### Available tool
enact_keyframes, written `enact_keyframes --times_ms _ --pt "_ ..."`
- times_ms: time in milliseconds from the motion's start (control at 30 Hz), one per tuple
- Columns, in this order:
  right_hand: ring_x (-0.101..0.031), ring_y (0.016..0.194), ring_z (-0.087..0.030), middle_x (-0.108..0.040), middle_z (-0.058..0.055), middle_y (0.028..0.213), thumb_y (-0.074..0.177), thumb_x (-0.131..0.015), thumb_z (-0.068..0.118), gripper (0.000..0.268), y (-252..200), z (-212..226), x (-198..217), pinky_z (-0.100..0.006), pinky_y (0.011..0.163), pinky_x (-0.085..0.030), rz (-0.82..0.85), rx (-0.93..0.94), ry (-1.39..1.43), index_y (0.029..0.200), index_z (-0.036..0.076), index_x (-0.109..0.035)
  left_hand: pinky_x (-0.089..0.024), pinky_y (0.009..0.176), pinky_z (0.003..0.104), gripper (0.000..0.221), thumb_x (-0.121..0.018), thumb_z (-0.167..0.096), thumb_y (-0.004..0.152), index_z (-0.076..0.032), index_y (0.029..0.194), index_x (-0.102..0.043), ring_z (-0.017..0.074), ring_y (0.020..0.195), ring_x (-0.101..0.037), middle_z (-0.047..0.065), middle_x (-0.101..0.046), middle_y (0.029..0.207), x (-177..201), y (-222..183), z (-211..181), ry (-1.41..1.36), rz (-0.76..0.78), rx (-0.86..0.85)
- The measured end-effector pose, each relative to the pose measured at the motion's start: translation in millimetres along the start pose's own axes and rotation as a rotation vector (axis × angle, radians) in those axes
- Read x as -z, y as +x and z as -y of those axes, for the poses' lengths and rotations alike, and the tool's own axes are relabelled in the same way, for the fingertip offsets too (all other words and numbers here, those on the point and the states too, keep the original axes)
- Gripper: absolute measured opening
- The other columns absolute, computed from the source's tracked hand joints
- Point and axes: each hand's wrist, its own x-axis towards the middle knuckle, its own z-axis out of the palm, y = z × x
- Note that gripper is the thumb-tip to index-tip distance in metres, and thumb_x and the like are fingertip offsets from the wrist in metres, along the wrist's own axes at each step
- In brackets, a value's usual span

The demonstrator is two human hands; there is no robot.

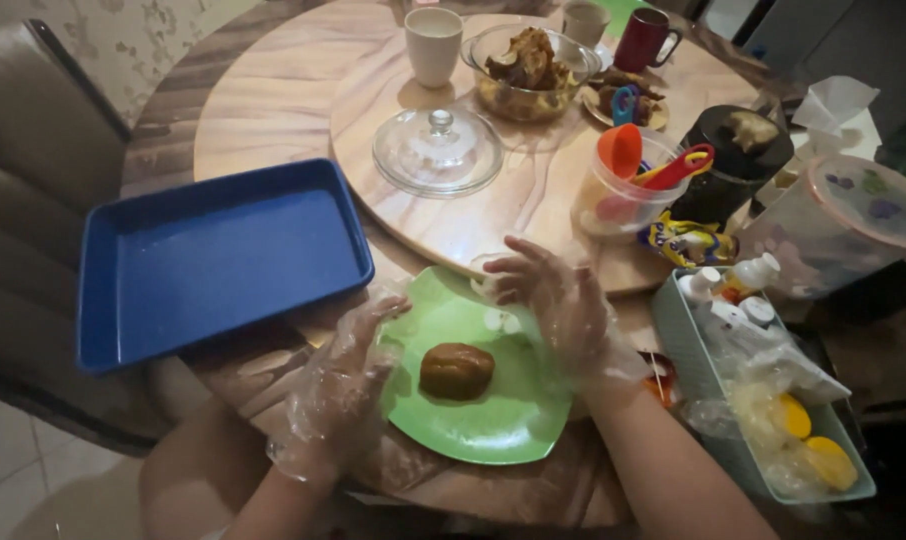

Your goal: Kneading and shaping a small ball of dough on a plate.

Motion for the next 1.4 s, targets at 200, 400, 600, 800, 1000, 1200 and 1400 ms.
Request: enact_keyframes --times_ms 200,400,600,800,1000,1200,1400 --pt "-0.067 0.093 -0.031 -0.073 -0.02 0.11 0.094 -0.04 0.068 0.075 6 14 -14 -0.046 0.085 -0.051 -0.388 -0.12 0.277 0.127 0.007 -0.068 -0.051 0.099 0.039 0.074 -0.022 -0.069 0.098 -0.017 0.135 -0.059 0.0249 0.123 -0.066 0.006 -0.065 0.137 3 3 2 -0.156 0.019 0.049" --pt "-0.068 0.094 -0.032 -0.072 -0.02 0.108 0.094 -0.047 0.068 0.074 5 23 -16 -0.045 0.084 -0.057 -0.492 -0.155 0.445 0.128 0.005 -0.067 -0.05 0.101 0.04 0.069 -0.027 -0.068 0.098 -0.02 0.139 -0.057 0.0243 0.127 -0.064 0.004 -0.066 0.136 -3 0 10 -0.146 0.02 0.042" --pt "-0.069 0.09 -0.032 -0.072 -0.021 0.108 0.095 -0.05 0.065 0.072 4 19 -4 -0.045 0.081 -0.058 -0.434 -0.12 0.517 0.129 0.003 -0.067 -0.054 0.09 0.038 0.067 -0.03 -0.069 0.095 -0.026 0.138 -0.058 0.0225 0.121 -0.068 -0.001 -0.067 0.136 -3 2 9 -0.12 0.035 0.112" --pt "-0.069 0.088 -0.033 -0.073 -0.021 0.105 0.094 -0.051 0.066 0.073 3 22 -12 -0.044 0.082 -0.056 -0.448 -0.123 0.496 0.126 0.003 -0.068 -0.057 0.071 0.033 0.055 -0.039 -0.019 0.101 -0.03 0.152 -0.023 0.0304 0.119 -0.066 0.01 -0.059 0.139 -3 4 11 0.042 -0.09 -0.307" --pt "-0.067 0.088 -0.031 -0.073 -0.021 0.101 0.095 -0.054 0.063 0.069 2 29 -29 -0.042 0.082 -0.055 -0.476 -0.116 0.541 0.12 0.0 -0.07 -0.058 0.065 0.035 0.058 -0.042 -0.023 0.099 -0.03 0.154 -0.025 0.0309 0.115 -0.068 0.008 -0.058 0.143 0 3 7 0.128 -0.083 -0.299" --pt "-0.066 0.086 -0.03 -0.073 -0.019 0.098 0.094 -0.05 0.067 0.071 2 25 -24 -0.041 0.08 -0.054 -0.458 -0.128 0.435 0.116 0.003 -0.072 -0.061 0.088 0.037 0.079 -0.051 0.011 0.103 -0.021 0.166 -0.014 0.0356 0.128 -0.066 0.019 -0.052 0.15 -10 5 16 0.248 -0.249 -0.673" --pt "-0.066 0.085 -0.03 -0.073 -0.02 0.096 0.093 -0.053 0.066 0.072 4 25 -26 -0.04 0.078 -0.054 -0.491 -0.118 0.439 0.115 0.0 -0.071 -0.061 0.086 0.037 0.071 -0.06 0.004 0.104 -0.018 0.162 -0.023 0.0359 0.12 -0.069 0.021 -0.056 0.141 -9 7 15 0.214 -0.268 -0.695"
